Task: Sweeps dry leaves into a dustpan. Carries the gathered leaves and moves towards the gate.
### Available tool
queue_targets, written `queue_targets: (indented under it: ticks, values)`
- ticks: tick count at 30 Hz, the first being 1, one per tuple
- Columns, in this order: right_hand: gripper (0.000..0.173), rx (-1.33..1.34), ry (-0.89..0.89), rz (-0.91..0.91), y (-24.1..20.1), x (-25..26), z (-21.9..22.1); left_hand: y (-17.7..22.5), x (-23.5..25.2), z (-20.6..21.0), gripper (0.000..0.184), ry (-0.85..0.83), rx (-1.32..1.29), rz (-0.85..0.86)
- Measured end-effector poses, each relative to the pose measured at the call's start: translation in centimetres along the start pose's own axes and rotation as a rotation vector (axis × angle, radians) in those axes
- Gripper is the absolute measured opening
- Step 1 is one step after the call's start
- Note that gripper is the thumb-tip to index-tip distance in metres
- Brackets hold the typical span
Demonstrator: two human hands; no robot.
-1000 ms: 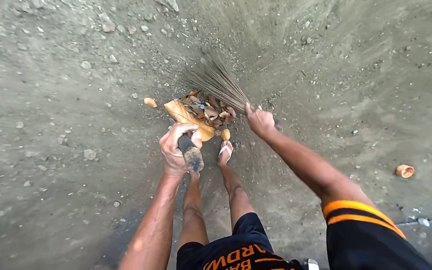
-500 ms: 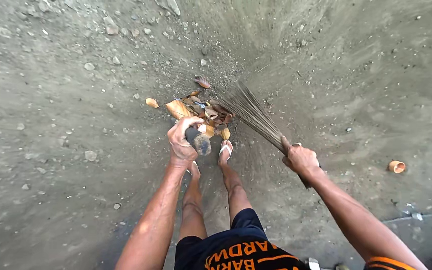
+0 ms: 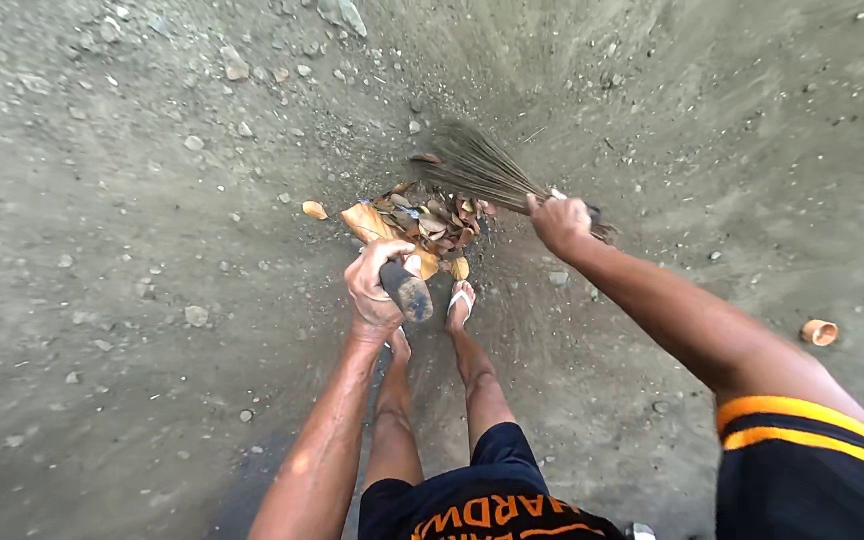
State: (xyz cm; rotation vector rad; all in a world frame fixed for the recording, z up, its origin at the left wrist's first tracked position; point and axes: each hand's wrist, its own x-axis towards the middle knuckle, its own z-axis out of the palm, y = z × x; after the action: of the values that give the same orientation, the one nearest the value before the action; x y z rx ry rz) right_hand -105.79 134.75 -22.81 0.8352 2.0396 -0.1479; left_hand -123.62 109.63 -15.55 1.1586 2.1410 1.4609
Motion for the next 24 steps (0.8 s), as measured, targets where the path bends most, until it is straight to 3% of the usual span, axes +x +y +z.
queue_targets:
  ticks: [4, 7, 9, 12, 15, 17, 20, 24]
  values:
    - [0.072, -0.028, -0.111, 0.056, 6.6, -7.3, 1.1, 0.5, 0.0, 0.1, 0.021, -0.003, 0.017, 0.008]
    - [0.08, 0.078, -0.248, 0.142, 8.0, -11.4, 1.5, 0.3, 0.6, 0.3, 0.021, 0.001, 0.023, 0.009]
    - [0.077, 0.165, -0.253, 0.185, 6.7, -11.5, 1.8, 0.3, 1.1, 0.5, 0.019, -0.01, 0.011, 0.001]
    - [0.078, 0.278, -0.166, 0.218, 2.5, -6.9, 3.6, 0.3, 1.7, 1.1, 0.02, -0.03, -0.03, 0.001]
    - [0.072, 0.254, -0.114, 0.13, -1.8, -1.5, 4.6, 0.1, 2.2, 1.4, 0.02, -0.054, -0.064, -0.029]
    - [0.065, 0.199, -0.138, 0.034, -3.5, -1.7, 5.0, -0.4, 2.6, 1.2, 0.02, -0.042, -0.06, -0.02]
    - [0.073, 0.199, -0.221, -0.001, -2.1, -6.9, 6.4, -0.3, 2.6, 0.7, 0.021, -0.084, -0.074, -0.026]
    - [0.09, 0.325, -0.329, 0.135, 3.0, -15.0, 9.2, -0.9, 1.6, 0.7, 0.024, -0.123, -0.052, -0.083]
